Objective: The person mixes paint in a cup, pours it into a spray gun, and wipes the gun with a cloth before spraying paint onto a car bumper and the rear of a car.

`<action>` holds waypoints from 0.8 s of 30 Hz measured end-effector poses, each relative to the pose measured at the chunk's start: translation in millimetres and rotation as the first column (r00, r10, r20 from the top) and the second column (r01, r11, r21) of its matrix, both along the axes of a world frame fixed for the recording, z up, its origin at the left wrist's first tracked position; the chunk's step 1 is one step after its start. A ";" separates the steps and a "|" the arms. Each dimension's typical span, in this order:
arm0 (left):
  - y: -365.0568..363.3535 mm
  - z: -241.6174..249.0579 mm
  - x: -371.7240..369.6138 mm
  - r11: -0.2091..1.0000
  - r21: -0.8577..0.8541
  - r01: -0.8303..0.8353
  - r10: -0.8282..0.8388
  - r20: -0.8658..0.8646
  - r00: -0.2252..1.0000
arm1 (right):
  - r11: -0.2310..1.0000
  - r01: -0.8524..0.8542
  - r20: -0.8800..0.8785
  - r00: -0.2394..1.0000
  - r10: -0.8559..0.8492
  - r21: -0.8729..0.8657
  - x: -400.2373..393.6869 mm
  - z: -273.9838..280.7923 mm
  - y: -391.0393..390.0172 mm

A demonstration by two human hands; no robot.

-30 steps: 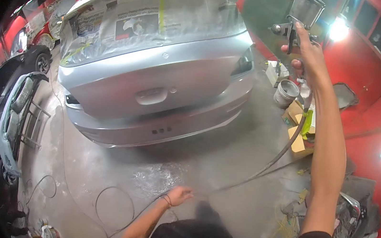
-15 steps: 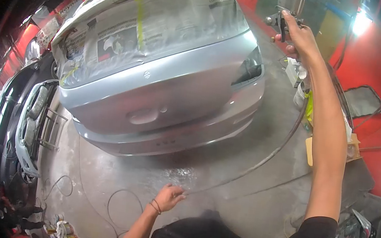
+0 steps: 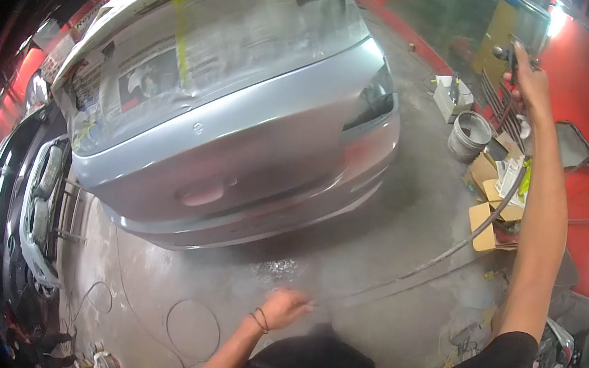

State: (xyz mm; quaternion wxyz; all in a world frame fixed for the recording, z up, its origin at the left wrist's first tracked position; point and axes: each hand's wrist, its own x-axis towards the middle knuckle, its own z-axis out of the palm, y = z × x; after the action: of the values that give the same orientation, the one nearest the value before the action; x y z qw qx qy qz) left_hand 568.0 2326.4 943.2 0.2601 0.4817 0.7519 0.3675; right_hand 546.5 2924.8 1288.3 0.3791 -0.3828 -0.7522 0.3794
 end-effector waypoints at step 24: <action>-52.7 29.3 -8.2 0.968 -0.060 -0.242 0.241 -0.027 0.970 | 0.874 -0.451 -0.026 0.890 0.455 -0.178 -118.3 27.6 -86.0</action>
State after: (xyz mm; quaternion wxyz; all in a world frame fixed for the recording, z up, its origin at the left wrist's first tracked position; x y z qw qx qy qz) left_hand 559.9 2273.7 972.5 0.2213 0.3818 0.8185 0.3678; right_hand 428.2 2838.9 1315.9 0.2374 -0.2319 -0.7868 0.5204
